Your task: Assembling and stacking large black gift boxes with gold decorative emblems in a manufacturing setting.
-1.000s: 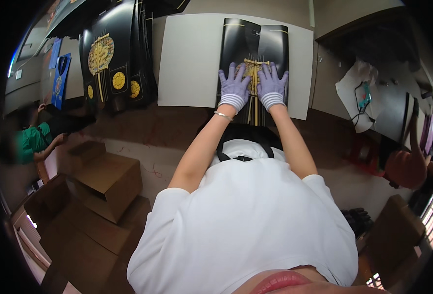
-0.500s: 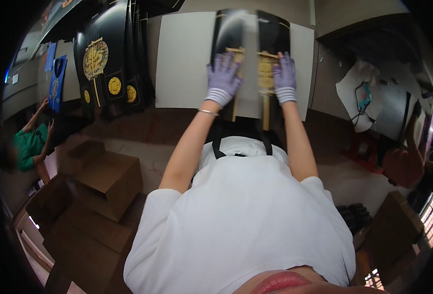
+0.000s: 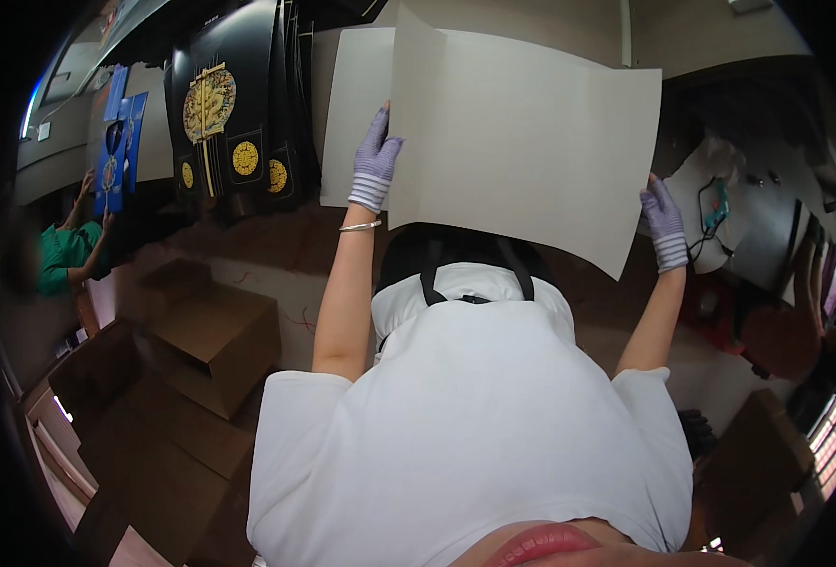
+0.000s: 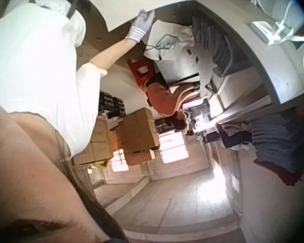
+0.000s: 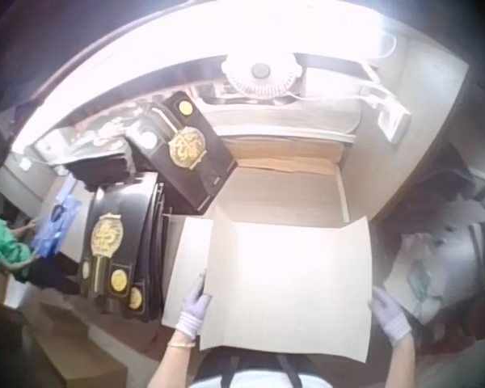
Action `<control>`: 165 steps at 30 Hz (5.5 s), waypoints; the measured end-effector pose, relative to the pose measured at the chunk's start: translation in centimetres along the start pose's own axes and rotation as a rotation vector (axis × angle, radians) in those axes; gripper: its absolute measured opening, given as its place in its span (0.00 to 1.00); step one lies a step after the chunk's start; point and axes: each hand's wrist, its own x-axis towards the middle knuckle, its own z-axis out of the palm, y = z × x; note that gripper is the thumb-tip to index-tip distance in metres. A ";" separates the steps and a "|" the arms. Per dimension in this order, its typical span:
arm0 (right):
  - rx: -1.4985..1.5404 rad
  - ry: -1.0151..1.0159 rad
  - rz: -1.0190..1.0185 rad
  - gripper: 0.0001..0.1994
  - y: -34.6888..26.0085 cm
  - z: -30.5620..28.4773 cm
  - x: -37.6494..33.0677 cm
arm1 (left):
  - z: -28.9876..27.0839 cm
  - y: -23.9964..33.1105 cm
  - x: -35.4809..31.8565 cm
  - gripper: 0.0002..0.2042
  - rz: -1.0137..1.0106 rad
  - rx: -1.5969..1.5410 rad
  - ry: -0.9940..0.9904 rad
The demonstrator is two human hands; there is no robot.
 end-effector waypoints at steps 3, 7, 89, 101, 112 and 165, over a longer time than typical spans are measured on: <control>-0.201 0.213 -0.084 0.22 4.4 -1.5 2.0 | -0.9 -1.1 1.0 0.27 -0.123 0.041 0.074; -0.436 0.289 -0.048 0.21 -2.4 2.2 5.3 | -2.5 -1.1 2.0 0.26 -0.068 0.077 0.165; -0.966 -0.286 0.101 0.21 -1.5 26.1 6.0 | 6.6 -10.3 -1.0 0.35 0.643 0.954 -0.021; -1.016 -0.327 0.136 0.23 -1.5 25.9 6.5 | 1.6 -10.4 -6.0 0.29 0.394 0.855 0.172; -1.057 -0.339 0.159 0.23 -1.3 26.0 6.6 | 1.0 -8.6 -11.9 0.20 0.384 0.834 0.110; -1.098 -0.324 0.234 0.23 -2.2 25.9 6.6 | 2.9 -7.2 -3.6 0.15 -1.224 -0.363 -0.193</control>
